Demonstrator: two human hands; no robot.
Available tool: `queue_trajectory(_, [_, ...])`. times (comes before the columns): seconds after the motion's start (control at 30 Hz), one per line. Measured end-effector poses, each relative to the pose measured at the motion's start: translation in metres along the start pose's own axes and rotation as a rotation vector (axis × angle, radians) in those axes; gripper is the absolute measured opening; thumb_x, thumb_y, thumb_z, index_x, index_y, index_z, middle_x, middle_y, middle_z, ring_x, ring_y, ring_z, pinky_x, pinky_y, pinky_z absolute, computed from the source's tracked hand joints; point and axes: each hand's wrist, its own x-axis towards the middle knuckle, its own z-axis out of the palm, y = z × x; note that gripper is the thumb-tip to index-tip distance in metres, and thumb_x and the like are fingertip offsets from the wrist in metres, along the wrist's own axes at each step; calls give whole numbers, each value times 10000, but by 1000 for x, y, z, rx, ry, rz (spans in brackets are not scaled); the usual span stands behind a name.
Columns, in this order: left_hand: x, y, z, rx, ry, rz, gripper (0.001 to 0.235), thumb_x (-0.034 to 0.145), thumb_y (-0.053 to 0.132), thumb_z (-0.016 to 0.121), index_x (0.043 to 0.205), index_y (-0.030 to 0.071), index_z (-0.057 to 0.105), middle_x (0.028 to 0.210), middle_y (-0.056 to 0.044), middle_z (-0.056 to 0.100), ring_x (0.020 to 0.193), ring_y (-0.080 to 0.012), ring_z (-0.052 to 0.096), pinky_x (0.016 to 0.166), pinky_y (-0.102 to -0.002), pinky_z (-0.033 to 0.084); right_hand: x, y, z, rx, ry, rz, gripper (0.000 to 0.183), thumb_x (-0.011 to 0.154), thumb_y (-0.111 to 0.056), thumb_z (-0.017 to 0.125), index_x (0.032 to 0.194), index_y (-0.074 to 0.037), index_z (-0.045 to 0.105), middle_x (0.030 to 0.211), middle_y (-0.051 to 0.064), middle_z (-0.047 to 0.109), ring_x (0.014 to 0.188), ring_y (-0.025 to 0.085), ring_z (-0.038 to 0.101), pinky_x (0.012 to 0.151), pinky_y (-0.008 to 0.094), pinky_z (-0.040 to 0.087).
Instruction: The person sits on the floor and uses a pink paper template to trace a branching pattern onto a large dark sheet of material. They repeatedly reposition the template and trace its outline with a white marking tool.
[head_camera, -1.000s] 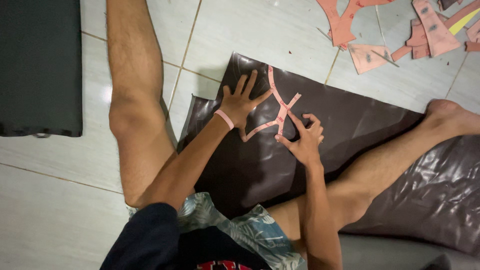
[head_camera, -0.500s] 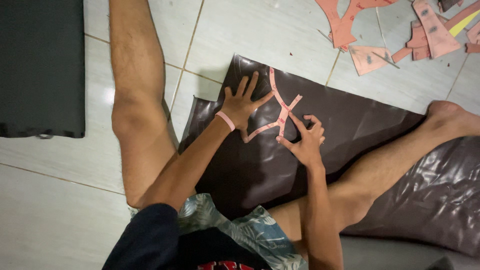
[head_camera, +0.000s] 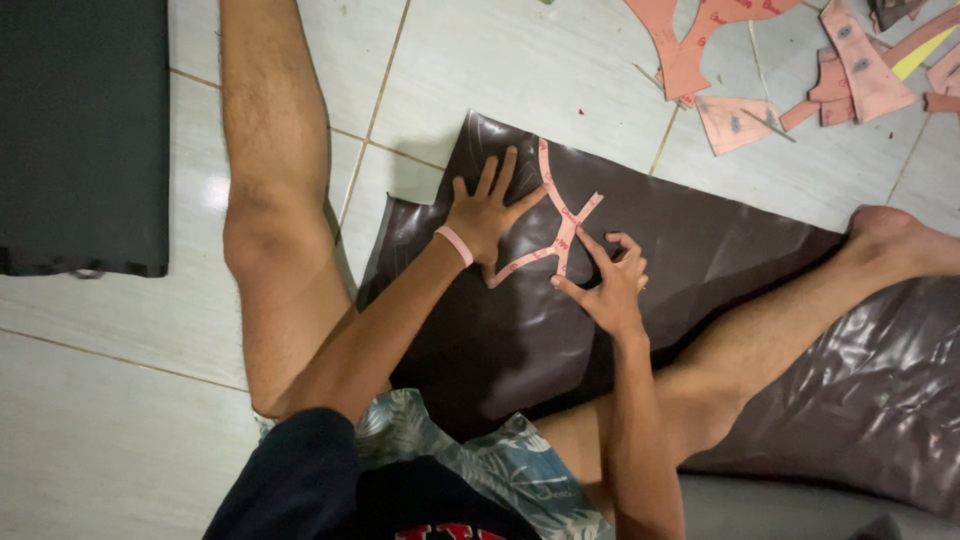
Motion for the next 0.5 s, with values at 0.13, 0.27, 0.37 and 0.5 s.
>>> queue_trajectory(0.13, [-4, 2, -6, 13, -2, -3, 1691, 314, 484, 1048, 1623, 436, -20, 1660, -254, -205, 1557, -484, -23, 1088, -776, 286, 2, 0, 0, 3, 17, -1, 819, 655, -574, 905, 1401, -360, 643, 1392, 82, 410, 1167, 314, 389, 977, 464, 349])
queue_trajectory(0.27, [-5, 4, -5, 14, -1, -9, 1694, 311, 443, 1052, 1632, 402, -7, 1661, -262, -198, 1558, -488, -11, 1077, -770, 299, 0, -2, 1, 6, -3, 28, 818, 653, -565, 910, 1400, -362, 645, 1397, 86, 408, 1167, 318, 390, 973, 479, 339])
queue_trajectory(0.37, [5, 11, 13, 65, 15, -6, 1617, 370, 390, 1047, 1645, 270, 61, 1681, -213, -113, 1535, -492, 62, 1095, -738, 298, 2, -2, -2, 11, 12, 17, 821, 651, -555, 914, 1403, -361, 645, 1393, 89, 409, 1197, 322, 390, 982, 485, 336])
queue_trajectory(0.5, [29, 24, 53, 257, 406, 91, 1150, 630, 276, 952, 1569, 76, 320, 1659, -125, 225, 1454, -383, 302, 1095, -712, 339, 0, 3, 6, 12, 11, -6, 823, 654, -544, 933, 1399, -344, 646, 1397, 102, 403, 1220, 342, 377, 1013, 501, 324])
